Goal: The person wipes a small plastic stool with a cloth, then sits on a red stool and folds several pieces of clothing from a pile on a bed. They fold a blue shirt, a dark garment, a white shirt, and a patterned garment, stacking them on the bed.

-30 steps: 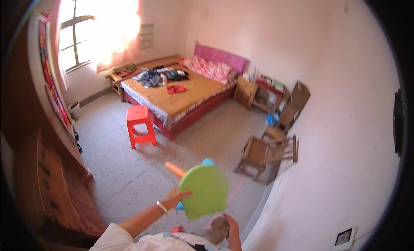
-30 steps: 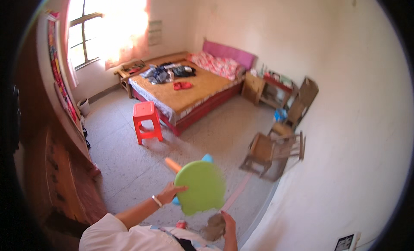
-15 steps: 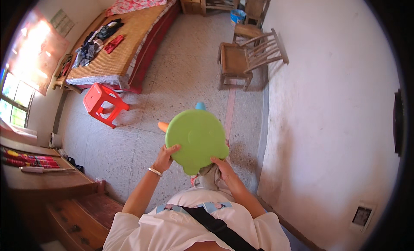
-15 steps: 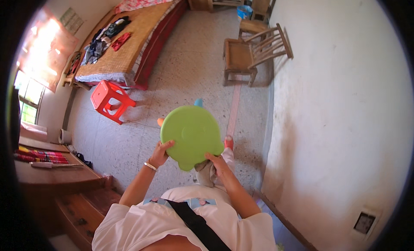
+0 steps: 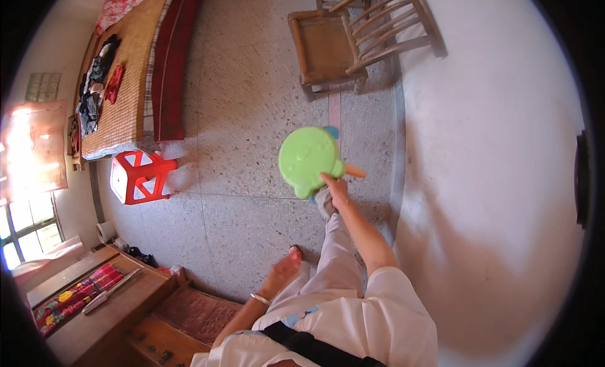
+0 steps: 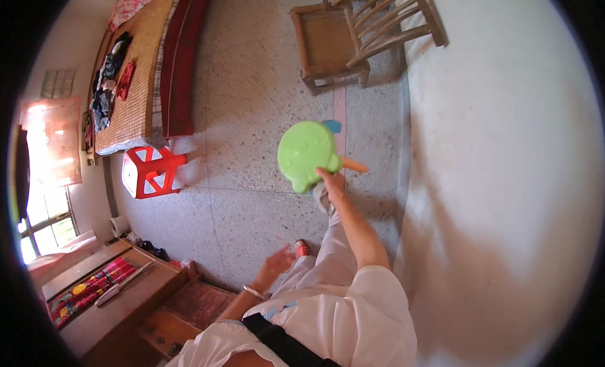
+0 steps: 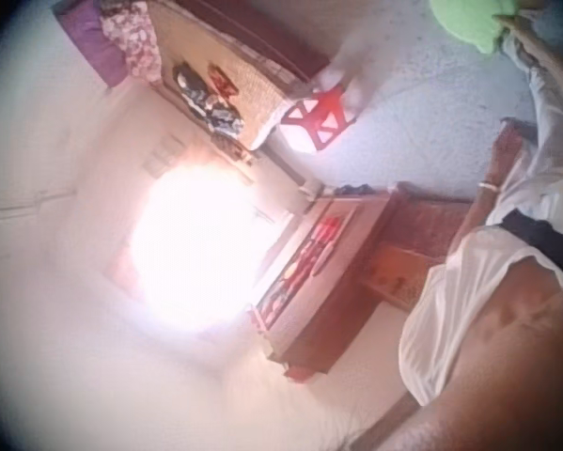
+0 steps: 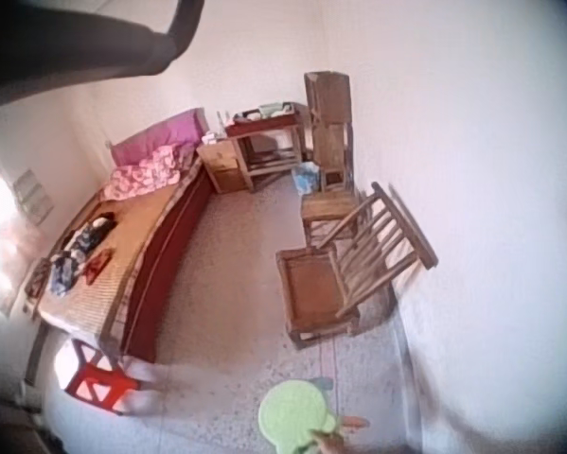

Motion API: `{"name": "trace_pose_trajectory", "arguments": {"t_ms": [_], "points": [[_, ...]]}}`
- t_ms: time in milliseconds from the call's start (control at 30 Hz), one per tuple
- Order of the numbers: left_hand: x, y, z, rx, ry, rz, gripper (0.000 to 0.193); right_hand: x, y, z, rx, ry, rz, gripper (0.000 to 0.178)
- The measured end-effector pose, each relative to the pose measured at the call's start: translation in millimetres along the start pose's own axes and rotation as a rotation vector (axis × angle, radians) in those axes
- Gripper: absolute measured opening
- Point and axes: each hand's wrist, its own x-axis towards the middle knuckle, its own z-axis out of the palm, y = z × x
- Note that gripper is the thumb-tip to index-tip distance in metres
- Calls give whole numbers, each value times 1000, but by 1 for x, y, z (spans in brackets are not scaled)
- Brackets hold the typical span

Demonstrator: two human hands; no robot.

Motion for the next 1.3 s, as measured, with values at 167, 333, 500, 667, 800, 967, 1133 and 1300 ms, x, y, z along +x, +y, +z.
{"name": "trace_pose_trajectory", "arguments": {"t_ms": [167, 333, 500, 667, 800, 967, 1133, 1300], "points": [[11, -4, 40, 131, -115, -208, 50, 127, -40, -15, 32, 139, -108, 55], [35, 11, 15, 200, -13, -155, 49, 206, -36, -66, 22, 141, -128, 59], [43, 18, -4, 267, 34, -180, 50, 211, -11, -103, 13, 351, -83, 59], [41, 3, -1, 270, 90, -80, 40, 174, 25, -121, -156, 353, -90, 32], [48, 6, -5, 351, 76, 84, 43, 121, 18, -93, -93, 297, -86, 23], [29, 43, -12, 326, 79, 160, 45, 39, 29, -62, -105, 244, -173, 40], [-1, 9, -51, 395, 62, 394, 48, -90, 16, 17, -107, -100, -244, 35], [-43, -16, -98, 276, 247, 375, 63, -187, 50, 86, -491, -317, -447, 32]]}}
